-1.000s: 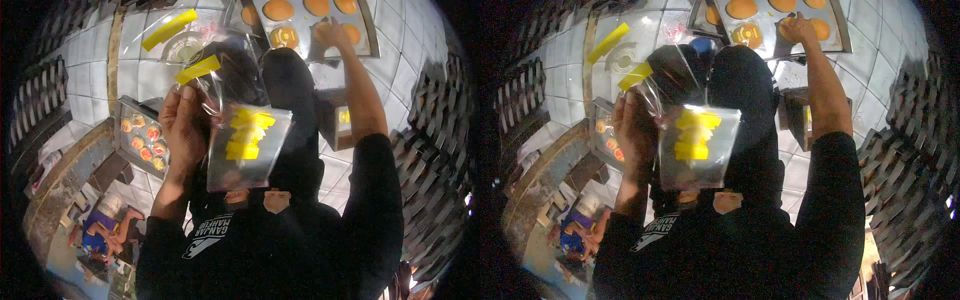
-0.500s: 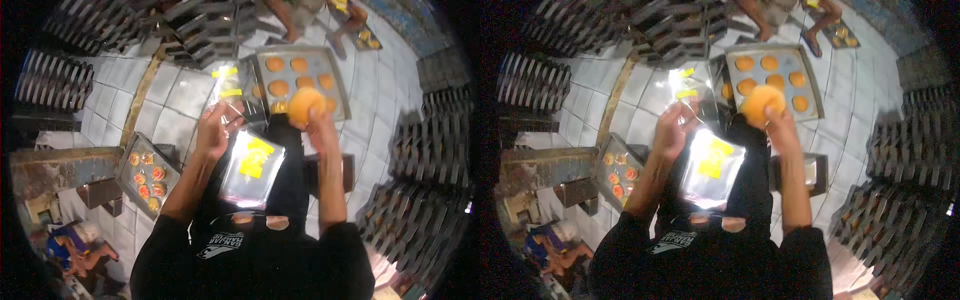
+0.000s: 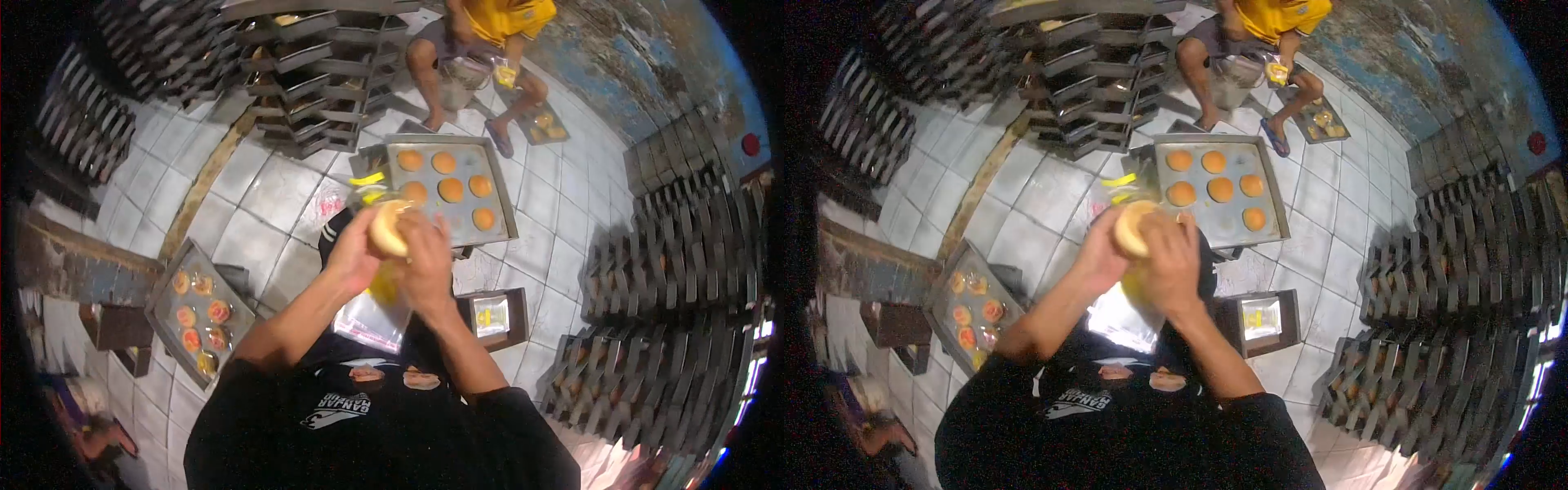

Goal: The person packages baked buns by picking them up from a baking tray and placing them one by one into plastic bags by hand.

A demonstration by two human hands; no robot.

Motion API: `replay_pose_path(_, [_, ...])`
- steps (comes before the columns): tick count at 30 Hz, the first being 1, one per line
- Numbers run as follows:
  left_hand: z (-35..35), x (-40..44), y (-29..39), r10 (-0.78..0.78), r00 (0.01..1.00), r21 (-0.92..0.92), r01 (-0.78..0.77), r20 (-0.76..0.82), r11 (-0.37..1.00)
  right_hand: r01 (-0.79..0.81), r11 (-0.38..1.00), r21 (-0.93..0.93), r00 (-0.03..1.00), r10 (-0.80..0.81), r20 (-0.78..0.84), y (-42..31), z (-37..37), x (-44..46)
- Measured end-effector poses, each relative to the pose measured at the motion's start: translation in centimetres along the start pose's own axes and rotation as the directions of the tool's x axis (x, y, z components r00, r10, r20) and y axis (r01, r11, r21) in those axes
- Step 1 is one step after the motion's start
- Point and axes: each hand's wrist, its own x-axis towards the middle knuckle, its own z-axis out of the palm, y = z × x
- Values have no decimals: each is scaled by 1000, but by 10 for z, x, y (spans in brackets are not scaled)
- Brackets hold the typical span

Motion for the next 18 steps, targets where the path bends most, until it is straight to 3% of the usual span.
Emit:
replay_pose_path(2, [-27, 11, 20, -90, 996, -127, 90, 8, 988, -8, 977, 215, 991, -20, 131, -6, 26, -12])
replay_pose_path(3, [-41, 13, 27, -106, 994, -135, 105, 3, 985, -48, 981, 189, 964, -4, 264, -11, 39, -19])
replay_pose_path(4, [-43, 12, 19, -107, 994, -114, 106, -1, 988, -54, 979, 198, 969, 4, 247, -10, 44, -19])
replay_pose_path(6, [-37, 1, -21, 242, 969, 147, -233, -50, 961, 31, 999, 34, 990, -35, 139, 0, 47, -15])
replay_pose_path(7, [-22, -10, -31, 305, 951, 257, -283, -50, 924, 37, 999, -9, 981, -34, 189, 10, 43, -14])
replay_pose_path(8, [-27, -6, -26, 305, 951, 255, -282, -55, 925, 37, 999, -6, 981, -35, 193, 4, 32, -2])
replay_pose_path(10, [-42, 11, -5, 200, 975, -56, -195, 95, 979, -37, 998, 50, 955, 20, 295, -11, 11, 14])
replay_pose_path(11, [-22, 11, 18, 227, 959, -146, -204, 167, 968, 45, 998, 46, 972, -55, 227, 4, 23, 8])
replay_pose_path(12, [-14, 20, 13, 214, 963, -143, -191, 163, 971, 31, 999, 44, 972, -41, 229, 9, 24, 15])
replay_pose_path(14, [1, 32, -18, 359, 933, -11, -359, 26, 933, -89, 991, -102, 876, 127, 465, 20, 24, 28])
replay_pose_path(16, [-11, 46, -22, 345, 938, -75, -345, -14, 936, -61, 995, 80, 909, 22, 417, 28, 18, 37])
replay_pose_path(17, [-17, 52, -13, 224, 974, -184, -226, -30, 957, 113, 981, 160, 973, -142, 180, 24, 14, 37])
replay_pose_path(18, [-26, 53, -7, 222, 974, -183, -227, -47, 957, 104, 980, 172, 973, -137, 188, 18, 9, 35])
